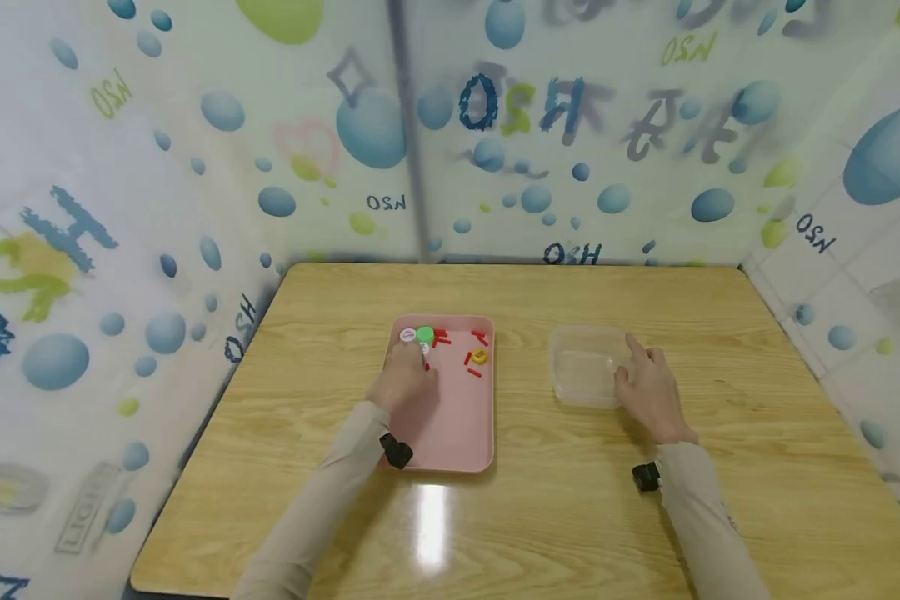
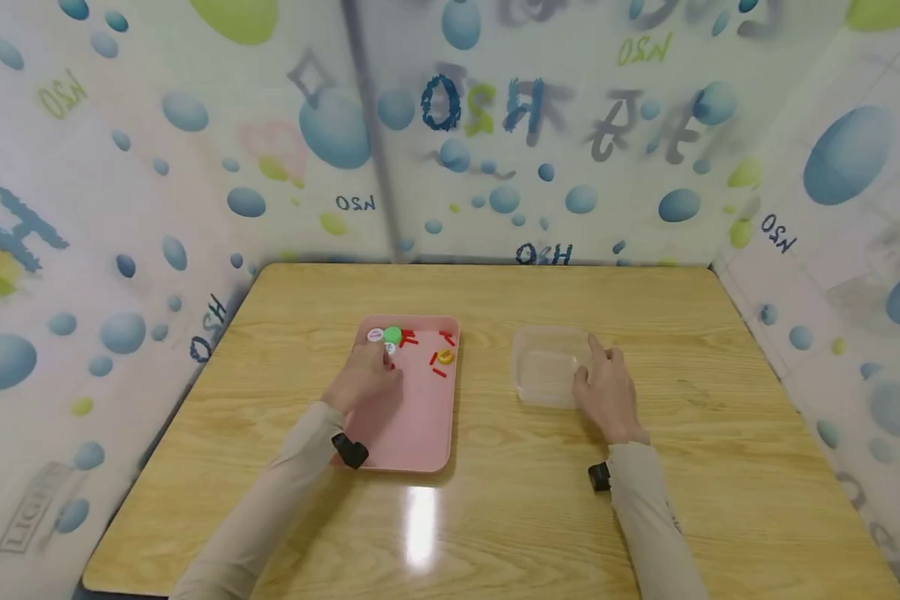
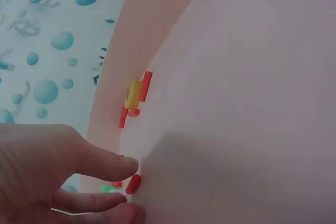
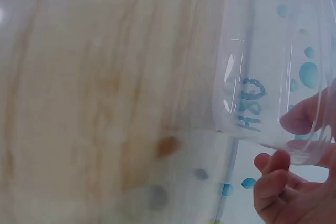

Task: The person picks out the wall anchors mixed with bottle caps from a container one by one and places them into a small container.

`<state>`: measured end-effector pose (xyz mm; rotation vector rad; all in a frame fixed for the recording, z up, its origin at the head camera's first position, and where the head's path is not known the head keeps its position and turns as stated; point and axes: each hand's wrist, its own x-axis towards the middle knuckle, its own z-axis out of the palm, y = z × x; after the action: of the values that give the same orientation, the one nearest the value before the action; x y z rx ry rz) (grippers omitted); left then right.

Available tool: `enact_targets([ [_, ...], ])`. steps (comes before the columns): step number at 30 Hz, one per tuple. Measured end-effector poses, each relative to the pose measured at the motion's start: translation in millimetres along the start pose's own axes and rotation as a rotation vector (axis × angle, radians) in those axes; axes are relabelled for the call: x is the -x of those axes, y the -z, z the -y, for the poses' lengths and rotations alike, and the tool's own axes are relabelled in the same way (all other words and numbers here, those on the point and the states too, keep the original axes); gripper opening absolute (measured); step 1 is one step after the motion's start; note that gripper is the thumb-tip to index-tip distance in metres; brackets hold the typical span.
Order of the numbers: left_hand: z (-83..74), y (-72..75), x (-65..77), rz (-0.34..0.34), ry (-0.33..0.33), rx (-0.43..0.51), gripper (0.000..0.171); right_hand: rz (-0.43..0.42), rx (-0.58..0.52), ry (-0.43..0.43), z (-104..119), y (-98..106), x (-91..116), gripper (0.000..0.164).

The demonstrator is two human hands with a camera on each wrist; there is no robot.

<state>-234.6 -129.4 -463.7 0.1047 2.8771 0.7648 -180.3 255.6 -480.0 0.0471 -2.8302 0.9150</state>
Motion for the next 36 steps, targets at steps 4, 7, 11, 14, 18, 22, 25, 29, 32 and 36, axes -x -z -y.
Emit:
enact_targets([
  [4, 3.9, -1.5, -4.6, 0.013, -0.017, -0.003, 0.021, -0.041, -0.026, 0.022, -0.3, -0.5, 1.2, 0.057],
  [7, 5.7, -0.9, -7.7, 0.018, -0.058, -0.030, 0.020, -0.053, -0.042, 0.022, 0.4, -0.9, 1.1, 0.057],
  [11, 5.8, 1.1, -12.2, -0.001, -0.119, -0.102, 0.022, -0.057, -0.044, 0.010, 1.1, -2.2, 0.5, 0.058],
  [14, 5.0, 1.4, -14.2, -0.005, -0.126, -0.149, 0.019, -0.059, -0.047, 0.003, 0.4, -4.0, 0.5, 0.058],
  [18, 0.2, 1.2, -14.2, 0.015, -0.153, -0.250, 0.013, -0.050, -0.049, -0.014, -0.2, -4.1, 0.8, 0.058],
  [22, -4.3, 0.4, -12.7, 0.009, -0.194, -0.330, 0.015, -0.052, -0.033, -0.010, 0.0, -3.9, 2.0, 0.058],
  [25, -2.6, -0.5, -12.4, -0.010, -0.179, -0.300, 0.013, -0.061, -0.023, 0.012, 0.8, -5.2, 4.4, 0.059],
  [29, 0.6, -0.4, -13.1, -0.013, -0.153, -0.208, 0.013, -0.067, -0.043, 0.025, 1.5, -6.6, 7.2, 0.063],
  [32, 2.5, -0.4, -14.6, -0.025, -0.149, -0.119, 0.014, -0.097, -0.067, 0.043, 0.9, -7.7, 6.5, 0.066],
  [36, 6.4, -0.4, -18.8, -0.086, -0.176, -0.001, 0.010, -0.148, -0.063, 0.083, -0.4, -7.9, 3.7, 0.066],
])
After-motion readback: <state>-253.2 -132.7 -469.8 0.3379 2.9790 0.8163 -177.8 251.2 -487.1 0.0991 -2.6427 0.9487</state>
